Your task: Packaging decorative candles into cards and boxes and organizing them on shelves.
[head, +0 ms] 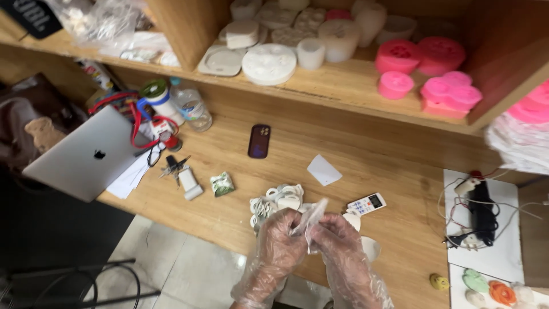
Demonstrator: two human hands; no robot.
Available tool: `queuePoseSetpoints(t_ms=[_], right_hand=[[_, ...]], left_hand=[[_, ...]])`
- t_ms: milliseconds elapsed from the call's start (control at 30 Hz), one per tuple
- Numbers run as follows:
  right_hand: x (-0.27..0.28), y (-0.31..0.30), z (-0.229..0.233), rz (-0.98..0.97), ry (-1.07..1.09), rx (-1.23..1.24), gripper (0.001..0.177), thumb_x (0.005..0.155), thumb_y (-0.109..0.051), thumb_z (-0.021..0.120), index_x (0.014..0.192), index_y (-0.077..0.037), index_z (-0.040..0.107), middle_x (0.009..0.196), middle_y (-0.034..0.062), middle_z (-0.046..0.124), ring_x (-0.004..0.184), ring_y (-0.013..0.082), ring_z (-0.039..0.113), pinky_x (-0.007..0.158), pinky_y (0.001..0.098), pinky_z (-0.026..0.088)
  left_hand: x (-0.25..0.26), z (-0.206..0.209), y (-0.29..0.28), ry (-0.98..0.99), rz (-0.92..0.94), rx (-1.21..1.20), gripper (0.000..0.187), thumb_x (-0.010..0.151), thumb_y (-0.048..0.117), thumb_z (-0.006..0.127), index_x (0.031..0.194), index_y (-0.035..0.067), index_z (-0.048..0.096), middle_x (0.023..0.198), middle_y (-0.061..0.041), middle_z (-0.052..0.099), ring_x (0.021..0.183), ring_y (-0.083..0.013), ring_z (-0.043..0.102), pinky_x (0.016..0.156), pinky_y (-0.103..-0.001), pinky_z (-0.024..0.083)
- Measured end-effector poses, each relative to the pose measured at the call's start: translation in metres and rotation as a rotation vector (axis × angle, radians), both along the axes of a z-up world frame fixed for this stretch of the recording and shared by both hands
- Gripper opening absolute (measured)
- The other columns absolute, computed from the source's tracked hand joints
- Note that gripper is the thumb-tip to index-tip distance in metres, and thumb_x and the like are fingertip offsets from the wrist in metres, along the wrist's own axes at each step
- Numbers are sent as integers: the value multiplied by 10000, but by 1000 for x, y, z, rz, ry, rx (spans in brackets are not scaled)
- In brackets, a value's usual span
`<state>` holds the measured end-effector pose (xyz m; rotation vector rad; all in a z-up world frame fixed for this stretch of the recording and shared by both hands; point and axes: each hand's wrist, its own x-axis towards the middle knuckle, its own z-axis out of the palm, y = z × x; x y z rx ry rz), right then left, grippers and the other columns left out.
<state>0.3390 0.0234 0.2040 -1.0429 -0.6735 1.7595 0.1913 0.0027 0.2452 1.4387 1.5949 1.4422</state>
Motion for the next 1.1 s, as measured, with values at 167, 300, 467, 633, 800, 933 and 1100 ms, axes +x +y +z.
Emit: queuePoseSetpoints(t_ms=[167,300,467,633,800,933,1100], right_hand=[[-2,4,-22,82,119,30,345,833,-12,736,1146,50,607,930,129,711,779,203,654,692,339,537],[7,1,-3,125,127,12,412,830,-25,724,1217,40,598,946,123,712,807,190,656,711,330,541],[34,5,-21,108,213,-22,448,850,-38,731,1272,42,602,965,116,687,848,200,649,792,360,553],[44,-1,9,-19,198,-33,422,838,-55,695,1246,11,611,1016,105,702,912,220,679,900,412,570],[54,-18,-15,-232,219,100,436,886,-43,694,1310,27,624,1037,108,683,926,218,648,937,405,532],[58,-18,-13,-287,263,183,430,903,-46,720,1311,31,611,1024,103,667,942,230,648,943,411,527],[59,-29,43,-305,78,-84,456,932,-228,607,1303,32,656,1032,168,702,933,267,663,905,454,544]], left_hand=[[-9,-8,-7,32,12,55,269,741,55,809,724,27,542,647,-90,574,563,-217,531,533,-372,468],[-6,-20,-5,33,-24,72,245,743,15,777,731,32,533,665,-86,573,584,-202,541,542,-369,473],[0,-51,9,-6,9,78,200,724,-25,716,731,50,531,703,-21,598,619,-157,556,543,-315,510],[5,-21,13,-311,-77,-136,117,789,-28,654,836,77,675,752,42,634,644,-77,576,542,-261,499],[19,-26,20,-919,-142,-328,78,841,-39,622,893,-10,672,732,-14,632,609,-85,556,513,-247,463],[36,-38,27,-932,-101,-398,100,844,-34,618,914,-6,683,732,-7,632,610,-73,529,523,-225,436],[44,-70,27,-118,-233,92,221,827,-44,684,755,36,490,710,-24,500,633,-144,490,552,-281,444]])
